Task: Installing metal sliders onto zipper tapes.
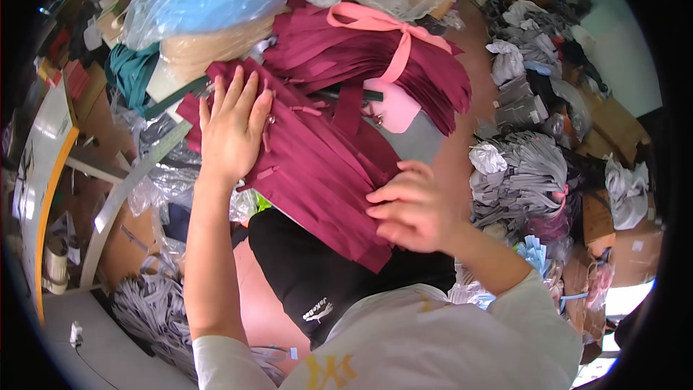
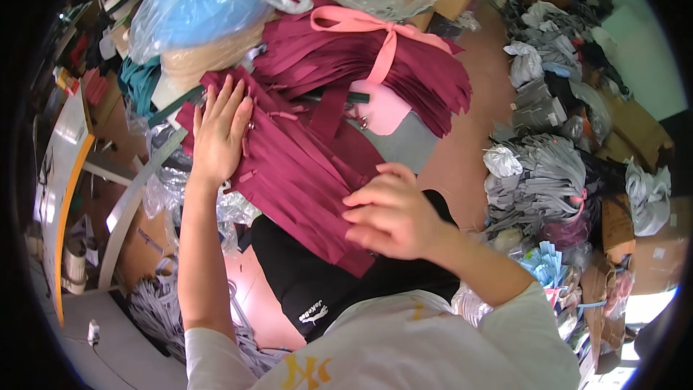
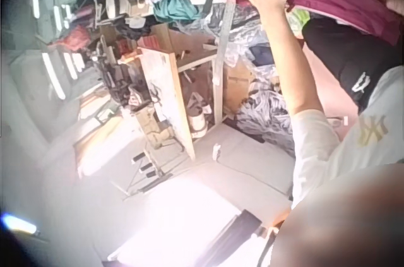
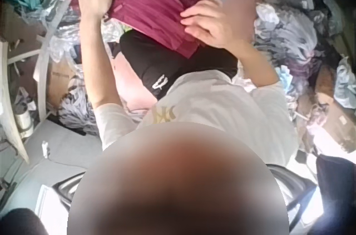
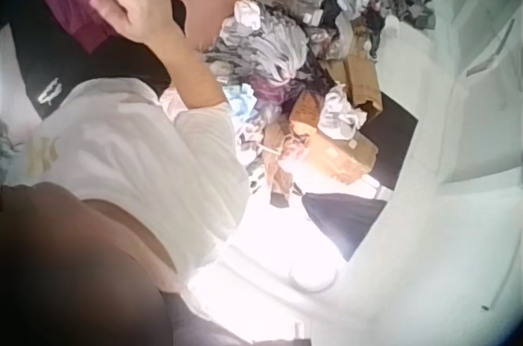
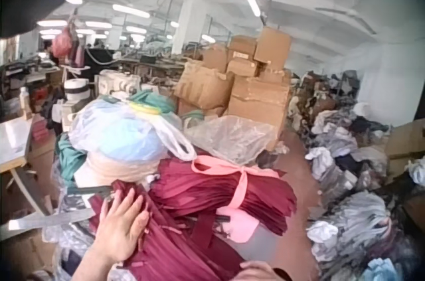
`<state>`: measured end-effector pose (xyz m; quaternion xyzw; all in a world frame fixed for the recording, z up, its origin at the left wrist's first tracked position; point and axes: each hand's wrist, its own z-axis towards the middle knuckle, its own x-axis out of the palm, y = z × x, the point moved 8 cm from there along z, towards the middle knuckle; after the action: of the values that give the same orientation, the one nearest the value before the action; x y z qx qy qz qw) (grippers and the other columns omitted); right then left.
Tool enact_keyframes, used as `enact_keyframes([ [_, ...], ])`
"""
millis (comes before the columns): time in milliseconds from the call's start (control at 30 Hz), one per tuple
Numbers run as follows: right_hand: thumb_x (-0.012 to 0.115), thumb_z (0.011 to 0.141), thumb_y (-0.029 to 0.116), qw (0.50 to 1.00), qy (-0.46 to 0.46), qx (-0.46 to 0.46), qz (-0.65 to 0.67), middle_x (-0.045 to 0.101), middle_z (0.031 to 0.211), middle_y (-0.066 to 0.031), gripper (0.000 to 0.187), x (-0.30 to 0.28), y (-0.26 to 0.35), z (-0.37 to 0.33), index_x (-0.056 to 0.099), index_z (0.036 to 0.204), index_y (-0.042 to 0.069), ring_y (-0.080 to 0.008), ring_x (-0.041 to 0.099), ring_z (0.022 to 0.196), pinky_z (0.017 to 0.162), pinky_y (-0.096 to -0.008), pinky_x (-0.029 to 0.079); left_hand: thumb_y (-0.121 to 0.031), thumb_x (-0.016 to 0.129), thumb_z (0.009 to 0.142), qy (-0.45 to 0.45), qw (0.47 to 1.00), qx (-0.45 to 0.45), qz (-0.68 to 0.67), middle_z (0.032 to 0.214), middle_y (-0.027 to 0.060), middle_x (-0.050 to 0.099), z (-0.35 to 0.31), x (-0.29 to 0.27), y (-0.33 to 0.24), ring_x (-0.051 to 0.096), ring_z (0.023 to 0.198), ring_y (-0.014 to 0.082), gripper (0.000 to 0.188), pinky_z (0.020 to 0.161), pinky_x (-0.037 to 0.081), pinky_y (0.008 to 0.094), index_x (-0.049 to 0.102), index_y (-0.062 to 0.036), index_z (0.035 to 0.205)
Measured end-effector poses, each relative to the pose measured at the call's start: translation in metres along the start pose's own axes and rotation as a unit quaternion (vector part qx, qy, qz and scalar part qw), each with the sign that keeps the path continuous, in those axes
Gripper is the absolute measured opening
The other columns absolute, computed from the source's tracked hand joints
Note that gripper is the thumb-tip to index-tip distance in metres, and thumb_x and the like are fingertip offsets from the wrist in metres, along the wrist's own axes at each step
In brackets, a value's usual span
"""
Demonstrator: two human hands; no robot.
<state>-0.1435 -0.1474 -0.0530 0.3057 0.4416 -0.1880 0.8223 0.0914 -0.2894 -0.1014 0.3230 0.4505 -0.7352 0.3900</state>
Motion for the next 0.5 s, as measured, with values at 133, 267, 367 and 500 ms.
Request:
enact_keyframes([
  [133,0.067,0.086,0.009,0.993,-0.102,0.038,-0.041,0.064,0.087,-0.01,0.008,-0.041,-0.054,0.055,0.066,0.089,0.001,-0.0283,0.06,0.08,0.071,-0.0366,0.047,-0.042,0.044,0.1,-0.063,0.994,-0.014,-0.086,0.149,0.014,0.04,-0.008,-0.01,0.003,0.029,0.142,0.0367,0.054,0.116,0.014,0.053,0.048,-0.004,0.139],
  [267,0.066,0.082,0.007,0.981,-0.113,-0.103,-0.119,0.064,0.097,-0.0089,0.017,-0.041,-0.081,0.119,0.066,0.099,0.002,-0.0281,0.059,0.091,0.079,-0.038,0.048,-0.023,0.047,0.101,-0.21,0.955,-0.019,-0.21,0.137,0.0182,0.053,-0.032,-0.055,0.015,0.037,0.138,0.0353,0.039,0.115,0.022,0.0438,0.053,0.0018,0.131],
  [367,0.063,0.082,0.012,0.963,-0.12,-0.13,-0.205,0.066,0.097,-0.0065,0.018,-0.03,-0.093,0.152,0.069,0.098,0.006,-0.0278,0.059,0.097,0.088,-0.0418,0.047,-0.02,0.043,0.103,-0.28,0.916,-0.046,-0.283,0.133,0.0144,0.056,-0.067,-0.094,-0.002,0.046,0.13,0.0232,0.037,0.11,0.031,0.0341,0.053,0.0037,0.13],
  [500,0.072,0.075,0.013,0.967,-0.06,-0.053,-0.242,0.066,0.096,-0.0045,0.013,-0.014,-0.127,0.175,0.072,0.088,0.009,-0.0266,0.059,0.095,0.085,-0.0403,0.047,-0.017,0.042,0.104,-0.314,0.893,-0.121,-0.3,0.126,0.0162,0.058,-0.157,-0.099,-0.004,0.053,0.12,0.0229,0.034,0.106,0.038,0.0355,0.053,0.0066,0.126],
])
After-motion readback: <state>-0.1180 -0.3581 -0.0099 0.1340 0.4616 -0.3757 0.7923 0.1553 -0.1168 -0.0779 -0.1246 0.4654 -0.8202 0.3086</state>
